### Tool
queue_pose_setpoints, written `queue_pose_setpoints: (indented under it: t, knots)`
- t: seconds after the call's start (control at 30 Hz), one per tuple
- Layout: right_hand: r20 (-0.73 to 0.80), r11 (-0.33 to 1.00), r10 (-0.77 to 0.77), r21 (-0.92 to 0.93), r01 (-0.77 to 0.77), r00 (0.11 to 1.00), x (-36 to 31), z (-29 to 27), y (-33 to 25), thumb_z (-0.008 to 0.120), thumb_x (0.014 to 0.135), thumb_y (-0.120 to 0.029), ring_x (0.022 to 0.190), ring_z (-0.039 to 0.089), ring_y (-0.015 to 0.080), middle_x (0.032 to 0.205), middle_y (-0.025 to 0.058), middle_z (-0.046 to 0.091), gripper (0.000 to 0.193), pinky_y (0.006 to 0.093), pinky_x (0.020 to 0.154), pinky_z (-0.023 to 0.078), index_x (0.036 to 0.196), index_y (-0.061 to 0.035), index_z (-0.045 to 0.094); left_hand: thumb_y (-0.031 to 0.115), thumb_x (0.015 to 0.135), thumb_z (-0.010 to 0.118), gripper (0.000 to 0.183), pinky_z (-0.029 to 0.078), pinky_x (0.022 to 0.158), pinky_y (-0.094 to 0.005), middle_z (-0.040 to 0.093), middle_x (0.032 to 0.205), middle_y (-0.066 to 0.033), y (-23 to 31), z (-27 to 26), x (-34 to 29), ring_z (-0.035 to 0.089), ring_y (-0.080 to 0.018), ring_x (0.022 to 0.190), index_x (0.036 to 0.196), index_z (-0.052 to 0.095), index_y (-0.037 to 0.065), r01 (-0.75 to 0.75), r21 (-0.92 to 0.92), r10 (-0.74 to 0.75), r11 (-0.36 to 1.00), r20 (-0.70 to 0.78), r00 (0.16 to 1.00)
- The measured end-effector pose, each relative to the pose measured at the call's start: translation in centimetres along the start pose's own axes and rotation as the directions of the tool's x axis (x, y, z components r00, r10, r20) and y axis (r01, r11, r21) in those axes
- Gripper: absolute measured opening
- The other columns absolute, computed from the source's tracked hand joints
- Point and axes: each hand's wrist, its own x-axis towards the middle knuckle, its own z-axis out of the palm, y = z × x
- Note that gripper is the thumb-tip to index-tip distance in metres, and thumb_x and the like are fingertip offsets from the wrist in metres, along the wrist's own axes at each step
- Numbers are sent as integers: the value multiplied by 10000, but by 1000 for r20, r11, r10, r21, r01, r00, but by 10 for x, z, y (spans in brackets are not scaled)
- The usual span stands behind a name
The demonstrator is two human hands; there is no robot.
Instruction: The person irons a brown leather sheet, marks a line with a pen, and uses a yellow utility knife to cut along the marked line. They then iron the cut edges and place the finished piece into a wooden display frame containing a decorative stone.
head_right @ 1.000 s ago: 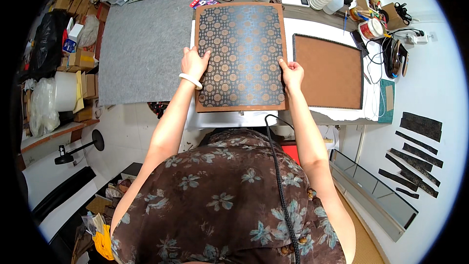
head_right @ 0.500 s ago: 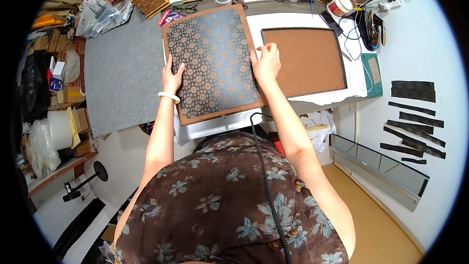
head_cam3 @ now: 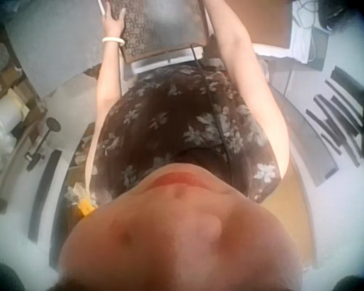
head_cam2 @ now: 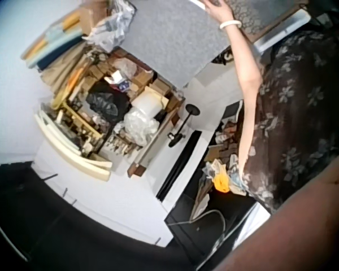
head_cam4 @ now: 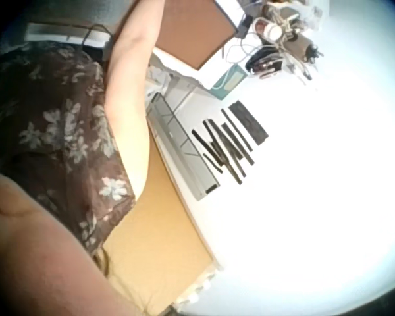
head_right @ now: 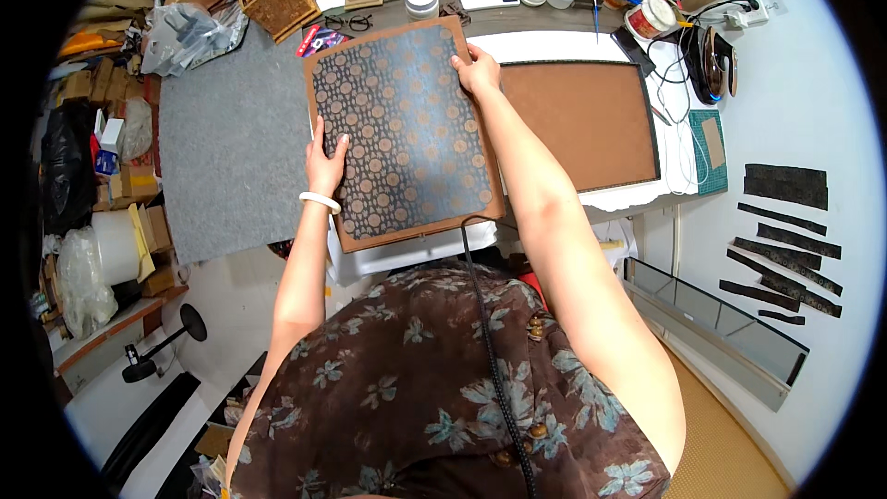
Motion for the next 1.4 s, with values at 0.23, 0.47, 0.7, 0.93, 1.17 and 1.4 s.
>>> queue_pose_setpoints:
  t: [0.23,0.47,0.7,0.93,1.17,1.4]
  knots:
    - [-85,995,-75,-66,70,994,-13,-9,5,729,864,-576,1299,573,415,1387,276,596,862,463,1068,482,1502,-57,469,562,919,699,921,416,1129,-497,428,1501,-335,-12,-6,0,487,-450,1360,1636,252,197,-63,-115,62,991,-11,998]
    - [424,1000,-18,14,13,905,-175,-90,105,824,816,-517,1343,542,335,1476,269,515,985,442,1090,465,1557,-42,381,366,849,849,1043,465,1084,-437,420,1549,-277,-90,-35,-123,489,-372,1377,1613,231,17,266,-363,-139,893,340,930]
    - [552,816,217,350,-459,805,-249,-111,115,824,885,-163,1198,646,194,1476,200,549,809,349,959,558,1574,-147,400,63,937,745,807,543,949,-310,656,1337,-117,-63,-32,-159,658,-164,1147,1600,286,40,428,-525,-198,736,438,877]
    - [502,793,265,372,-483,823,-251,-103,116,782,901,-63,1109,681,174,1361,124,643,747,292,876,608,1555,-156,432,35,924,749,827,556,946,-304,669,1311,-128,-72,-25,-158,665,-186,1143,1601,273,39,409,-497,-197,765,424,884]
    - [448,830,268,342,-440,853,-253,-97,121,793,905,-110,1153,660,174,1416,142,603,736,298,883,594,1550,-137,441,3,923,735,819,527,1019,-345,616,1384,-148,-75,-17,-158,610,-211,1256,1597,271,36,345,-470,-178,812,364,914]
    - [495,869,231,281,-406,838,-249,-99,138,864,849,-355,1166,633,169,1393,180,604,924,289,891,550,1566,-48,367,551,995,615,746,438,1021,-399,587,1413,-75,-106,-35,-161,539,-149,1231,1547,424,88,604,-570,-338,557,508,792]
